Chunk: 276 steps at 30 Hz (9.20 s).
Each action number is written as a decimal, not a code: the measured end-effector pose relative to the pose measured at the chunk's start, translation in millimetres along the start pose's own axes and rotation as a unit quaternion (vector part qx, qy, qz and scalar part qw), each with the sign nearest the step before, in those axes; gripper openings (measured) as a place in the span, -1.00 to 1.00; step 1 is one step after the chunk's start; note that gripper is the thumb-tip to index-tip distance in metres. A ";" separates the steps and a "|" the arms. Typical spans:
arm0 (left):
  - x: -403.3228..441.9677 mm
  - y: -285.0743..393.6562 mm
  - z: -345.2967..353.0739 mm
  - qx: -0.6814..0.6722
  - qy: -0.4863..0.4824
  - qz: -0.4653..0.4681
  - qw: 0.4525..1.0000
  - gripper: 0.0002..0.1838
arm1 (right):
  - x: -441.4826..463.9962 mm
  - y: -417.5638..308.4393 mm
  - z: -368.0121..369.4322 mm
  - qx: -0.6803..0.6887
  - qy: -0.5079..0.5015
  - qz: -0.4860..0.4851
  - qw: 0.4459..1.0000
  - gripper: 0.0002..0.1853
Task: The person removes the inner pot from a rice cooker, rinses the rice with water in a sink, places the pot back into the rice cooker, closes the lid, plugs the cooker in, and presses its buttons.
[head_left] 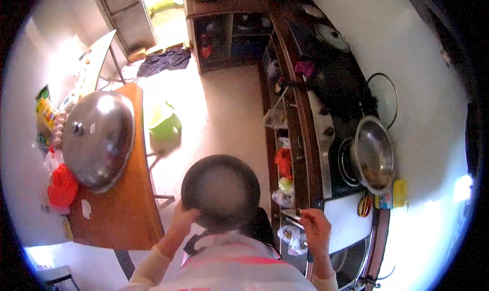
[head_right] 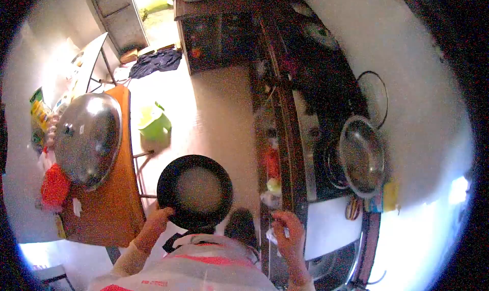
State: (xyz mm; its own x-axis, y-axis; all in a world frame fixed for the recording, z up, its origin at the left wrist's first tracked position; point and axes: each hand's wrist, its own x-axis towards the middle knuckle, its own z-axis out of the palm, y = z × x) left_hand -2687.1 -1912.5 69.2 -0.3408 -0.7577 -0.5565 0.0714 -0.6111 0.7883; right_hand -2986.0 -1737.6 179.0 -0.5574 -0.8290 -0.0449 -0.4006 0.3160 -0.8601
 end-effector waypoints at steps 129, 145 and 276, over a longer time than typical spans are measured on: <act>1109.5 517.8 292.5 0.163 0.050 -0.168 0.971 -0.68 | 1260.9 128.7 -25.5 -0.012 0.333 -0.071 0.940 -0.88; 1099.6 520.8 376.5 0.084 -0.078 -0.181 0.977 -0.56 | 1290.5 100.3 -27.7 -0.119 0.328 -0.132 0.928 -0.86; 1010.8 463.1 471.1 0.170 -0.132 -0.147 0.965 -0.40 | 1186.6 140.5 -31.7 0.445 0.247 0.260 0.821 -0.61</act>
State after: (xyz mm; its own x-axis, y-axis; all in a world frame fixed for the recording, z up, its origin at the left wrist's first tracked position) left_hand -3440.2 -2853.5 -4.6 -0.5300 -0.4501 -0.7187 -0.3614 -0.6469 0.6715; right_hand -3726.7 -2662.3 21.0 -0.7994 -0.3313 -0.5012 0.5522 -0.0761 -0.8303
